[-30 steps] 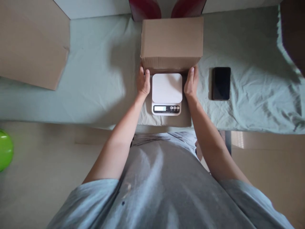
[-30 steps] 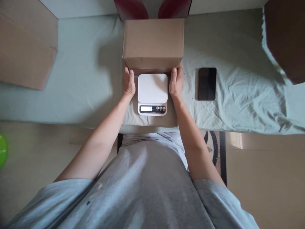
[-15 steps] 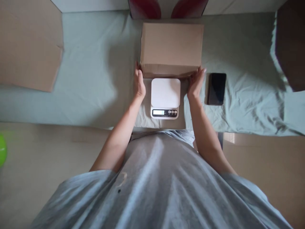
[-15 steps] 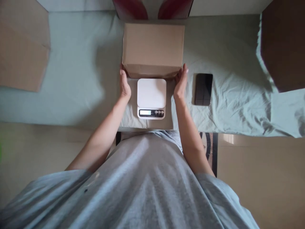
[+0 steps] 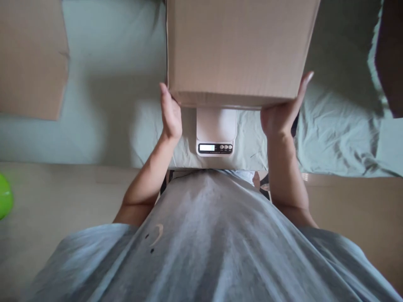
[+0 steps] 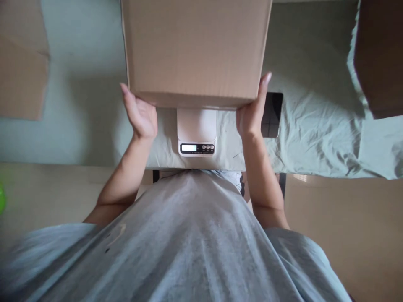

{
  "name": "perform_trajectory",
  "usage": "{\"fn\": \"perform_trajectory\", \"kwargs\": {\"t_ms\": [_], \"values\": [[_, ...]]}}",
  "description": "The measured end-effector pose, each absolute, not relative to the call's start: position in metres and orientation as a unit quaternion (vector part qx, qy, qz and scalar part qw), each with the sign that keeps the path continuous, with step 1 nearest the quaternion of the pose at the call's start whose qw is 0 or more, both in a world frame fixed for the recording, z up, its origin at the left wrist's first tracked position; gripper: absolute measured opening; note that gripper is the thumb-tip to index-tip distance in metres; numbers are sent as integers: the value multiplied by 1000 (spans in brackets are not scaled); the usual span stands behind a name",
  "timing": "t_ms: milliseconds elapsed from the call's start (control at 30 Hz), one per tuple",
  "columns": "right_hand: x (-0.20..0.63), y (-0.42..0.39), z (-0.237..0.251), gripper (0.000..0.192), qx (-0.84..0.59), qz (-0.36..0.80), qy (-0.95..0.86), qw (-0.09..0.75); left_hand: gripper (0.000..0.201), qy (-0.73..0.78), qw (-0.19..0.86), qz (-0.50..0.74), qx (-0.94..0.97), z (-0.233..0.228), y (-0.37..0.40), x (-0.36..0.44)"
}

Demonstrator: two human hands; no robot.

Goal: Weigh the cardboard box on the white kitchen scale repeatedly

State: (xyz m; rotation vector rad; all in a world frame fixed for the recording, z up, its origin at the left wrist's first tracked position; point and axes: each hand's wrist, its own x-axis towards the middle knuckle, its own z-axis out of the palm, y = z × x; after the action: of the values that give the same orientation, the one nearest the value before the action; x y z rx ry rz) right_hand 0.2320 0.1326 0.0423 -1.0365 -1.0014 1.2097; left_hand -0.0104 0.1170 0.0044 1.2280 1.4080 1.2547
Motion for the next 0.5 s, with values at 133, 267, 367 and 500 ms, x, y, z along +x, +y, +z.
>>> {"fn": "perform_trajectory", "kwargs": {"t_ms": [133, 267, 367, 500], "values": [[233, 88, 25, 77, -533, 469, -476, 519, 68, 548, 421, 534, 488, 13, 61, 3], [226, 72, 4, 81, -552, 461, -485, 498, 74, 590, 410, 502, 481, -6, 47, 4], [223, 70, -2, 80, -560, 466, -474, 495, 77, 603, 414, 486, 477, -15, 47, 1], [231, 70, -10, 77, -549, 476, -455, 514, 79, 621, 395, 483, 475, -23, 49, -8]]}}
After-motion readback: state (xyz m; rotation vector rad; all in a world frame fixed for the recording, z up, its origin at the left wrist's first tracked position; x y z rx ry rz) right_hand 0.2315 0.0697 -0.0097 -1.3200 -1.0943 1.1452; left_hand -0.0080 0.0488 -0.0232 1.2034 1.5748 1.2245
